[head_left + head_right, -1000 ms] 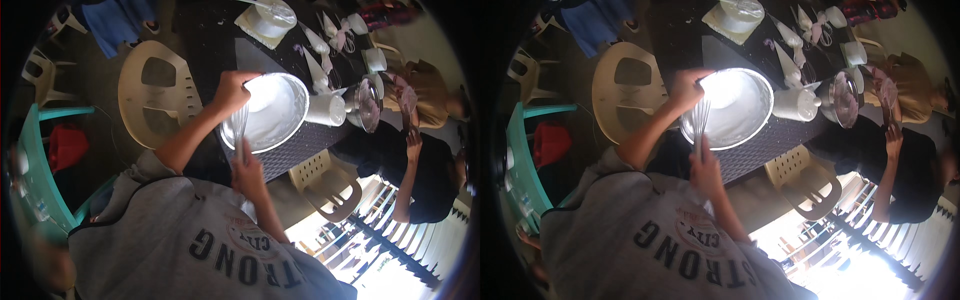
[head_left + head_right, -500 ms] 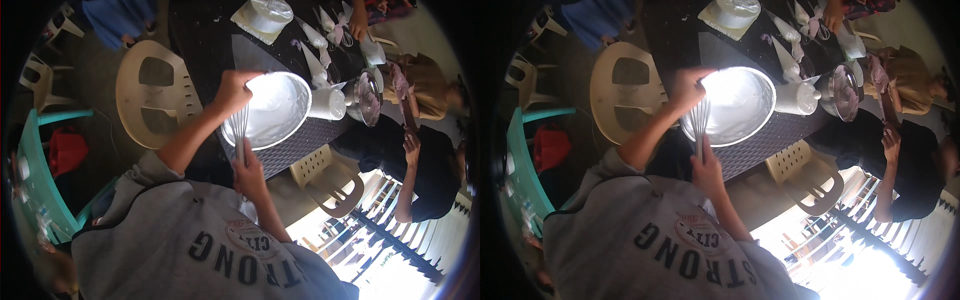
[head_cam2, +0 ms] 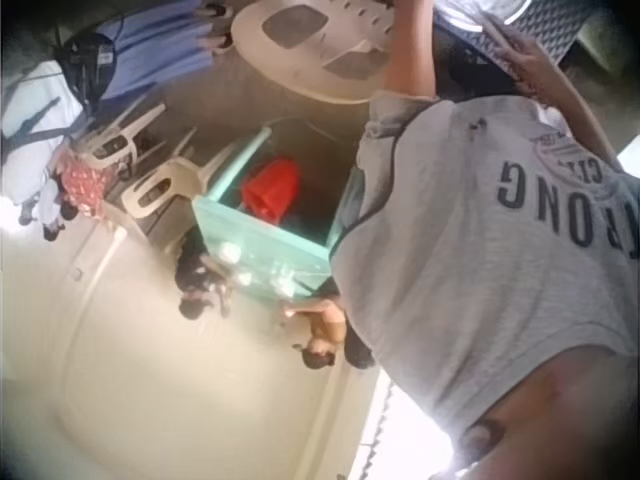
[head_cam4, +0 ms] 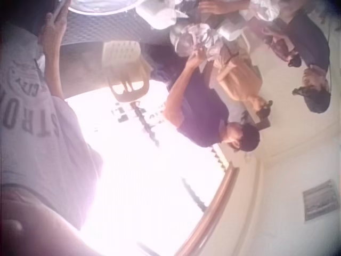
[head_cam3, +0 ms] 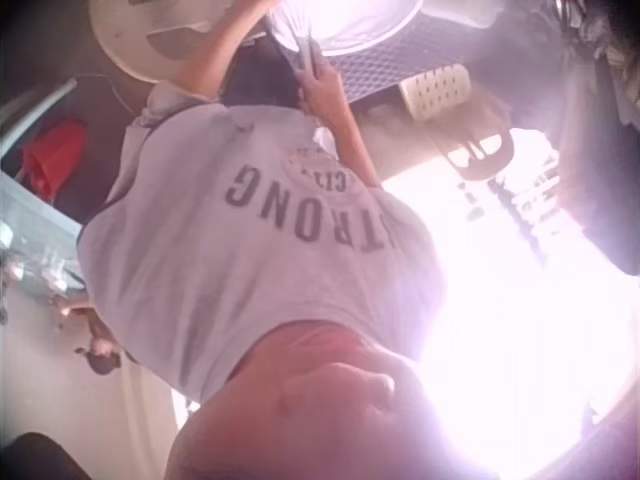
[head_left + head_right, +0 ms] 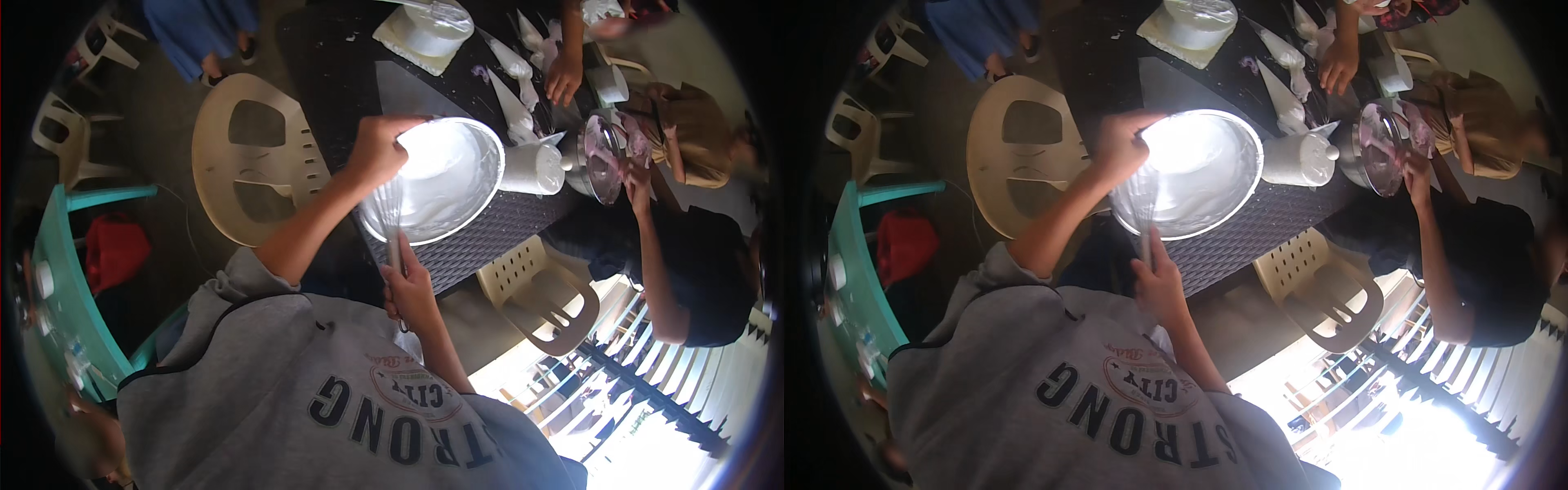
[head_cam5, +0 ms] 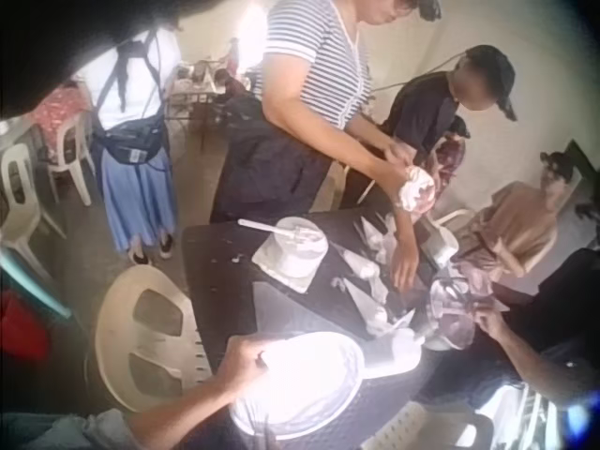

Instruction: The person whisks a white creamy mixture in a metal bowl using a whisk. They hold the bowl with one hand and whisk with the other, maintaining a consistent motion throughout the clip.

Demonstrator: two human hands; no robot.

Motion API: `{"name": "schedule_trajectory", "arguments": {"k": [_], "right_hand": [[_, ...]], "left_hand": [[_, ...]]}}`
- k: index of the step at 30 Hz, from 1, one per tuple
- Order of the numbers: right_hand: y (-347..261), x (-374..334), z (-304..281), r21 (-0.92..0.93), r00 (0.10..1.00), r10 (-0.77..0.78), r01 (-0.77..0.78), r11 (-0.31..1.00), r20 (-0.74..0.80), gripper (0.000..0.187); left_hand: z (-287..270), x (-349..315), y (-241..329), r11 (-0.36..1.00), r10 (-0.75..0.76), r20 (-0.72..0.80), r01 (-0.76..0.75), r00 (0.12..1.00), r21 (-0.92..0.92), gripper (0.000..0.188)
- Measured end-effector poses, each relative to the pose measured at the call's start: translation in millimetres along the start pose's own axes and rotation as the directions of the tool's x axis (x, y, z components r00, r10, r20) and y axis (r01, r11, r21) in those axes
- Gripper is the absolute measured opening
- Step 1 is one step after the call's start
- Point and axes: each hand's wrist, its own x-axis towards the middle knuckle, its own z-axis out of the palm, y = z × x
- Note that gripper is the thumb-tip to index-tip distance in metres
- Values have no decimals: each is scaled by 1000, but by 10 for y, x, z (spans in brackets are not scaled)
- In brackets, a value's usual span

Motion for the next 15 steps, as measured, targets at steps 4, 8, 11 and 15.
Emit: {"name": "schedule_trajectory", "arguments": {"k": [4, 8, 11, 15], "right_hand": [[196, 524, -581, -278, 903, -304, 221, 935, -304, 62], [255, 327, -395, -238, 977, -192, 165, 957, -97, 61], [-49, 207, -331, 96, 997, 13, -20, 995, 74, 62], [-162, 252, -401, 547, 962, 51, -196, 814, 268, 61]], "left_hand": [[-35, 0, -131, 993, 87, -33, -84, 996, 84, 43], [-12, -18, -201, 1000, -4, -130, 7, 991, 25, 42], [-71, -8, -273, 992, -110, -141, 118, 984, 48, 42], [-84, -58, -569, 992, -104, -201, 116, 974, 49, 44]]}}
